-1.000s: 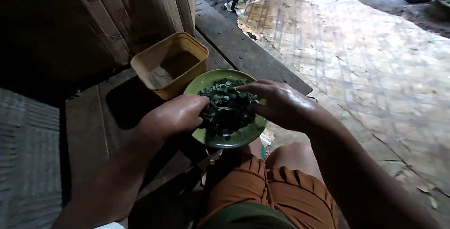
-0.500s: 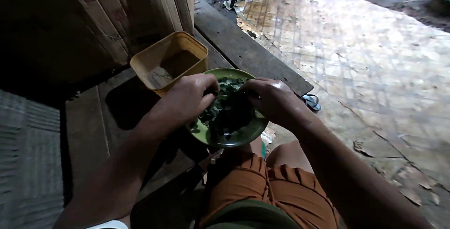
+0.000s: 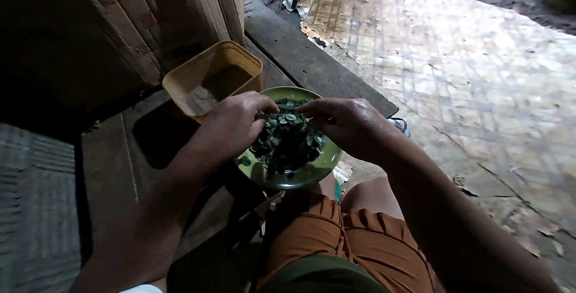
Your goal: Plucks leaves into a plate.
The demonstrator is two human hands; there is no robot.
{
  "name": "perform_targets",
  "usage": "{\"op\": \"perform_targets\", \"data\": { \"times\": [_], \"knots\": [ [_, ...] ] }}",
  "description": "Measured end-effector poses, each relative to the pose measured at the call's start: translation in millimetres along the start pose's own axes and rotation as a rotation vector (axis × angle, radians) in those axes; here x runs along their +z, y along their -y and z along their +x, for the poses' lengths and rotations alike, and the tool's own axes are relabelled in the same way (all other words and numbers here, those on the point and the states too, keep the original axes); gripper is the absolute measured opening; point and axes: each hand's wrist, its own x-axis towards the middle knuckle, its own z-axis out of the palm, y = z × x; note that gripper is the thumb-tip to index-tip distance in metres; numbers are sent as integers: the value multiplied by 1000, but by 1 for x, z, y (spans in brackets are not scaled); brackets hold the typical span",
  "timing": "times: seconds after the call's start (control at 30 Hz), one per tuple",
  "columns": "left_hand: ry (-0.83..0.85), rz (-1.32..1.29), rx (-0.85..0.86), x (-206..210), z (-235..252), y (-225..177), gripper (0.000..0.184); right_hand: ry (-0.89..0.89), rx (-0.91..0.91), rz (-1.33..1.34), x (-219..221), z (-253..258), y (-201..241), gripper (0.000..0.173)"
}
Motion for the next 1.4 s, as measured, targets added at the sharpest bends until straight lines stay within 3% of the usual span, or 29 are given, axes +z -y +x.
{"op": "perform_targets", "data": {
  "times": [0.17, 0.3, 0.47, 0.63, 0.77, 0.9, 0.97, 1.13, 1.23, 1.4],
  "knots": [
    [-2, -20, 28, 11, 2, -2, 19, -64, 90, -2, -5, -6, -4, 25],
    [-36, -67, 23, 17, 5, -4, 21, -171, -5, -63, 8, -12, -12, 15],
    [-141, -80, -18, 15, 5, -5, 20, -169, -161, -328, 36, -18, 6, 15],
    [-172, -93, -19, 17, 5, -7, 20, -165, -199, -515, 55, -11, 9, 6],
    [-146, -302, -78, 18, 6, -9, 22, -226, -125, -212, 36, -5, 2, 11],
    [-30, -877, -191, 22, 11, -16, 26, -347, -35, 126, 22, -2, 5, 14],
    [19, -1026, -193, 28, 11, -19, 29, -370, 11, 327, 24, 0, 5, 13],
    [-72, -1107, -291, 37, 11, -25, 18, -376, 112, 749, 37, 2, -3, 13],
    [-141, -1100, -348, 38, 11, -24, 8, -364, 141, 788, 37, 1, -3, 14],
    [-165, -966, -348, 36, 13, -21, 6, -355, 193, 743, 28, -2, -9, 26]
  ]
}}
